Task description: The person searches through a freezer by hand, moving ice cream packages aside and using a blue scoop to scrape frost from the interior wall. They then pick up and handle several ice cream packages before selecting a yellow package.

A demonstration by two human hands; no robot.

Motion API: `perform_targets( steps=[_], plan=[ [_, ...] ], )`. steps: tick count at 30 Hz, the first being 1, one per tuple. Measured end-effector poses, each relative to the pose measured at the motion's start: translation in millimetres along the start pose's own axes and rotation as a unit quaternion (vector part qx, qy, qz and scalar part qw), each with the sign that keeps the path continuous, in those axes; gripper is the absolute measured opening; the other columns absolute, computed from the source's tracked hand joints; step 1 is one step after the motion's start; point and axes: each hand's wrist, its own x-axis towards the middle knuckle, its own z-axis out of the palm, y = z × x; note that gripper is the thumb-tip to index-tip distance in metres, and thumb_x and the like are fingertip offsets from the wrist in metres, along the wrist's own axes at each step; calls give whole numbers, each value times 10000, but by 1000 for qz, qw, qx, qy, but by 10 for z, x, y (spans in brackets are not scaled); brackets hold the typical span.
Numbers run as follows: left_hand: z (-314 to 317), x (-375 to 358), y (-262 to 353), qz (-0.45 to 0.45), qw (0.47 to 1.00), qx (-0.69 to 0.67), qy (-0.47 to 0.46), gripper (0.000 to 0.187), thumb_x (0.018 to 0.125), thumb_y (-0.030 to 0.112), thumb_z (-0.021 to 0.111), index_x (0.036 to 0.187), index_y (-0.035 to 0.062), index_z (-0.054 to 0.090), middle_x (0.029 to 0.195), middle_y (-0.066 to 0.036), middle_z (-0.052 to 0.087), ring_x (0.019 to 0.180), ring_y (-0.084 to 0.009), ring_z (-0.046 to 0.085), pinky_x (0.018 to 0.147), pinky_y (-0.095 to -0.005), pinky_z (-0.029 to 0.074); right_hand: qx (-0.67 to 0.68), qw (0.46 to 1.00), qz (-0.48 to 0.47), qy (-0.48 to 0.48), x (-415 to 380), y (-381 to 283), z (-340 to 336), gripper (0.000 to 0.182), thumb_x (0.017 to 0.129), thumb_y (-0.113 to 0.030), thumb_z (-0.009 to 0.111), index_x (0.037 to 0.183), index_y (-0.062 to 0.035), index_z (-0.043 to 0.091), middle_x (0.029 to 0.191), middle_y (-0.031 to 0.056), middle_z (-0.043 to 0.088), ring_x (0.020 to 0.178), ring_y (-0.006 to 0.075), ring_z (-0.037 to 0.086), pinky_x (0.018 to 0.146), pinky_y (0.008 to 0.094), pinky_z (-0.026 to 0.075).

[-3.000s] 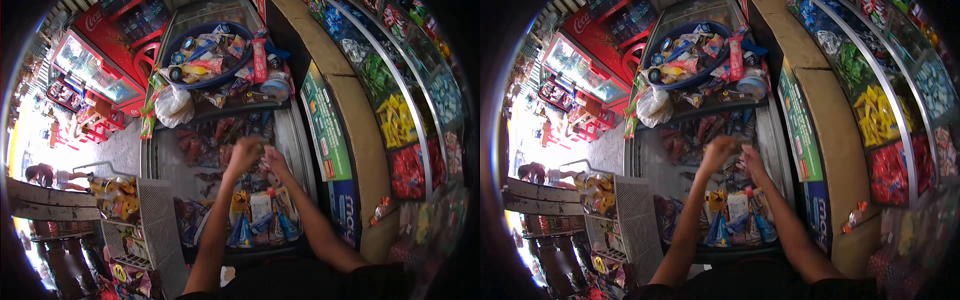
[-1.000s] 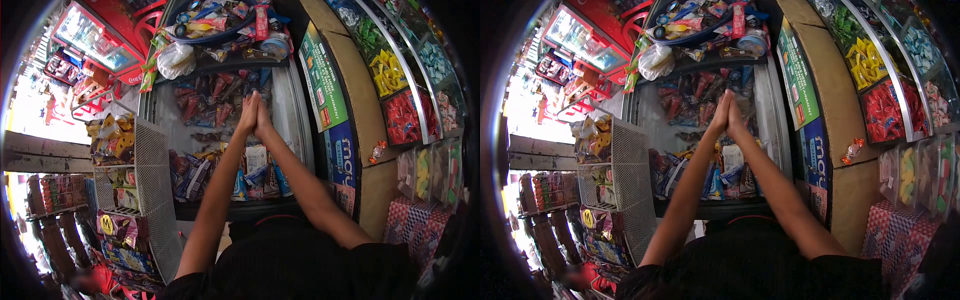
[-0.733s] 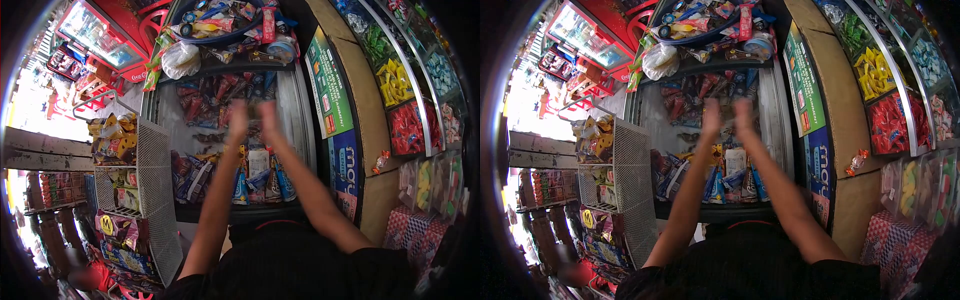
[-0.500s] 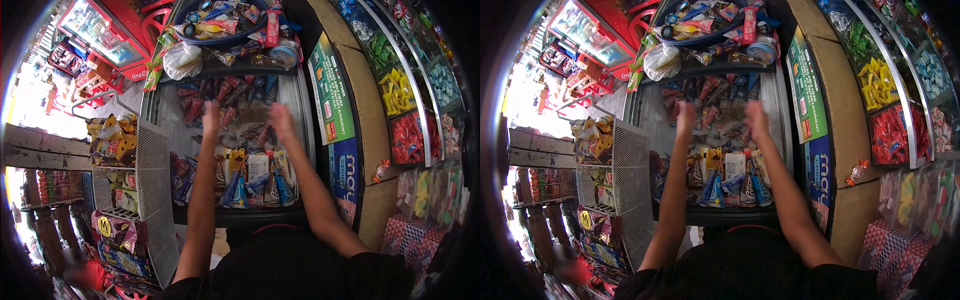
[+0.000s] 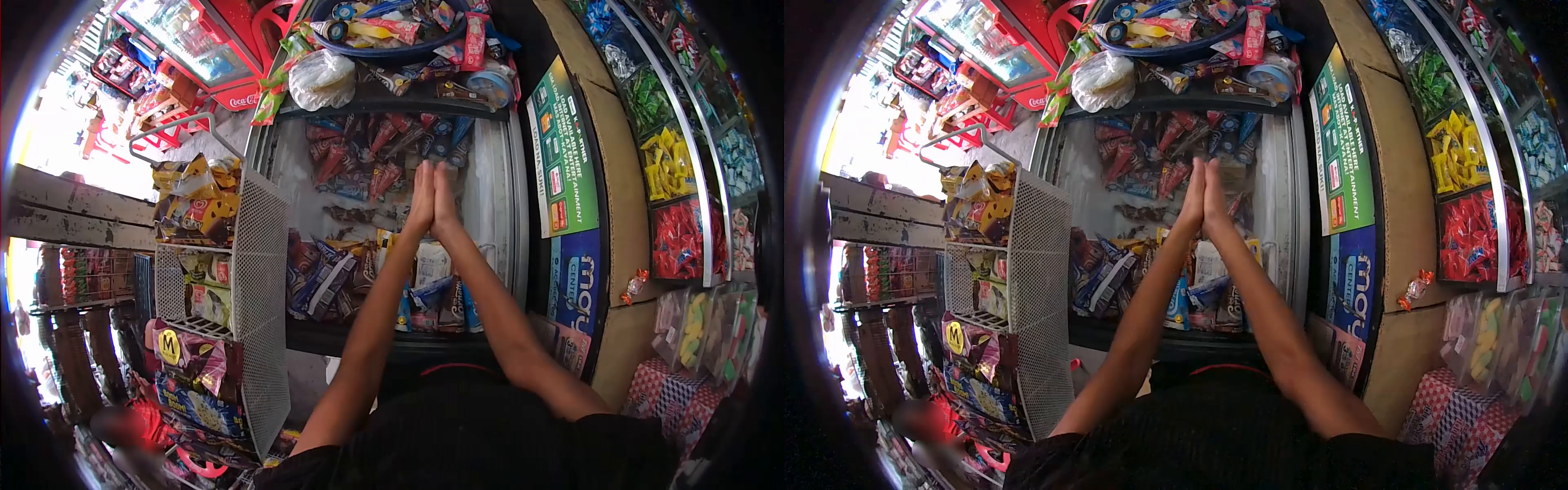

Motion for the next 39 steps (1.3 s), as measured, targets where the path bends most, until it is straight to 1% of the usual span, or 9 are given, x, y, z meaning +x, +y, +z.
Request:
perform_targets(
  steps=[5,9,13,15,16,19,23,30,39],
  plan=[
    [-609,168,228,-383,862,-327,-64,551,931,487,368,1183,16,502,1202,-144,555,1145,-294,480,914,-349,402,-39,955,180,-234,-571,-679,141,639,932,-538,352,1318,-34,427,1208,114,555,1087,198,525,927,332,397],
    [-675,72,779,-500,703,-499,85,496,926,472,384,1159,57,525,1116,-109,597,1122,-263,497,876,-378,427,-159,949,-259,-87,-601,-532,328,503,981,-405,304,1257,-32,500,1214,122,562,999,210,587,906,346,426],
    [-553,-34,1195,-384,781,-487,-74,468,941,450,370,1230,97,474,1224,-81,522,1161,-244,456,899,-400,411,-318,844,-397,-169,-79,-272,70,476,973,-391,307,1287,-64,452,1293,130,496,1126,258,508,964,350,362],
    [-826,-179,1365,-324,729,-576,-179,483,944,451,368,1278,110,444,1285,-72,478,1191,-235,433,914,-405,401,-23,986,110,126,-63,-513,-110,486,957,-394,345,1322,-81,415,1312,131,480,1200,283,442,1020,346,304],
    [-931,-125,1438,-208,837,-498,-87,494,948,438,373,1316,110,409,1334,-77,425,1217,-229,411,929,-408,392,-22,988,103,117,-4,-596,-67,486,957,-394,345,1322,-81,415,1312,131,480,1200,283,442,1020,346,304],
    [-846,-139,1799,-26,958,-254,130,498,949,358,430,1354,79,355,1349,-90,382,1238,-191,362,921,-389,399,-23,984,-176,0,-79,-515,71,504,932,-351,465,1349,-79,390,1340,136,454,1213,281,449,1019,321,318],
    [-379,-174,654,-84,969,-212,-92,397,926,313,496,1212,38,475,1157,-66,507,1059,-162,474,845,-342,440,-277,899,-268,-206,-631,-716,718,470,885,-255,557,1294,-42,463,1247,148,541,1168,252,506,983,305,365],
    [-1730,-360,2310,34,975,-67,-211,267,927,200,506,986,-31,627,884,-107,637,846,-148,600,743,-299,480,-554,511,-439,-489,-2491,-2896,997,364,795,-269,647,1089,-55,617,1073,111,625,886,324,621,799,403,485],
    [-2809,-1608,4372,545,745,115,-366,340,879,191,485,1119,-33,571,1056,-183,602,916,-303,600,805,-386,478,-303,336,-728,-515,-3413,-3702,866,323,823,-257,603,1083,-65,617,1059,106,631,880,299,625,797,398,483]
  ],
)
